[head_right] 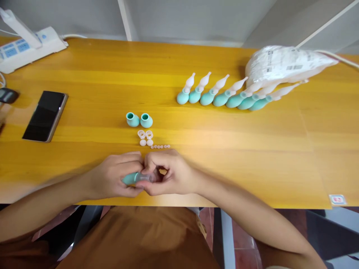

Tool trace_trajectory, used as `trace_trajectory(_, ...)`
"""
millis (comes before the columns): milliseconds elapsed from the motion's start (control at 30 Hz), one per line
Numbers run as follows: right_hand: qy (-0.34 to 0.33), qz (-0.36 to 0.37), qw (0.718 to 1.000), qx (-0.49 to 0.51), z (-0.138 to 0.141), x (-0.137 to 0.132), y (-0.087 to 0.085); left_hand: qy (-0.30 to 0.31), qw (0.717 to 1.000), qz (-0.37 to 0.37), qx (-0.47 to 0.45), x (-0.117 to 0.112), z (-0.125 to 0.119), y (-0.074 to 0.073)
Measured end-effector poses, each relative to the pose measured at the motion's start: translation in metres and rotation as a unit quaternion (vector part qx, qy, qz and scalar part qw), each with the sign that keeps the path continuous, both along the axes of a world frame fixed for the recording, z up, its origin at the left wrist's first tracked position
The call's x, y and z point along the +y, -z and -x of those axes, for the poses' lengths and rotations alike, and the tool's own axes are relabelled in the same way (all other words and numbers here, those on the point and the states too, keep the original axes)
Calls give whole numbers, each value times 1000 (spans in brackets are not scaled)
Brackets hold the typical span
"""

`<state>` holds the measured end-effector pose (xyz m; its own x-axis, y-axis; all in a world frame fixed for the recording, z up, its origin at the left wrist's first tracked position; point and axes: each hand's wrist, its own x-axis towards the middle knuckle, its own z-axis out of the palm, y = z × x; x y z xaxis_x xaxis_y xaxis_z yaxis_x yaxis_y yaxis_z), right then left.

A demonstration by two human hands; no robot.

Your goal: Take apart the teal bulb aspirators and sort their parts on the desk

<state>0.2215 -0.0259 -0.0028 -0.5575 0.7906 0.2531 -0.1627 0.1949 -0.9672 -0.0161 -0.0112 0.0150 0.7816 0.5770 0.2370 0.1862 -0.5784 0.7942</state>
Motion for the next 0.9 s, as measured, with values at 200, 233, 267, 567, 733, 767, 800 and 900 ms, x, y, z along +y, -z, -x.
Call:
trace_trajectory(200,-48,118,988,83,6,0,5,30,994,106,14,1,3,-10)
trace_trajectory(233,-53,130,986,93,6,0,5,31,993,114,18,2,3,-11)
trace_trajectory(267,-58,141,983,103,7,-1,5,33,991,125,19,2,3,-12)
trace_trajectory(567,65,93,983,145,-10,8,-9,65,975,207,-45,2,1,-14)
trace_trajectory(733,279,-138,939,-144,-30,40,-8,53,983,176,-17,3,0,-5)
trace_trajectory(767,283,-184,921,-193,-33,45,-6,50,983,174,-12,4,1,-4)
trace_trajectory(800,276,-220,907,-230,-35,48,-2,47,984,173,-6,5,1,-4)
trace_trajectory(900,239,-271,890,-278,-35,54,8,39,985,168,13,8,2,-3)
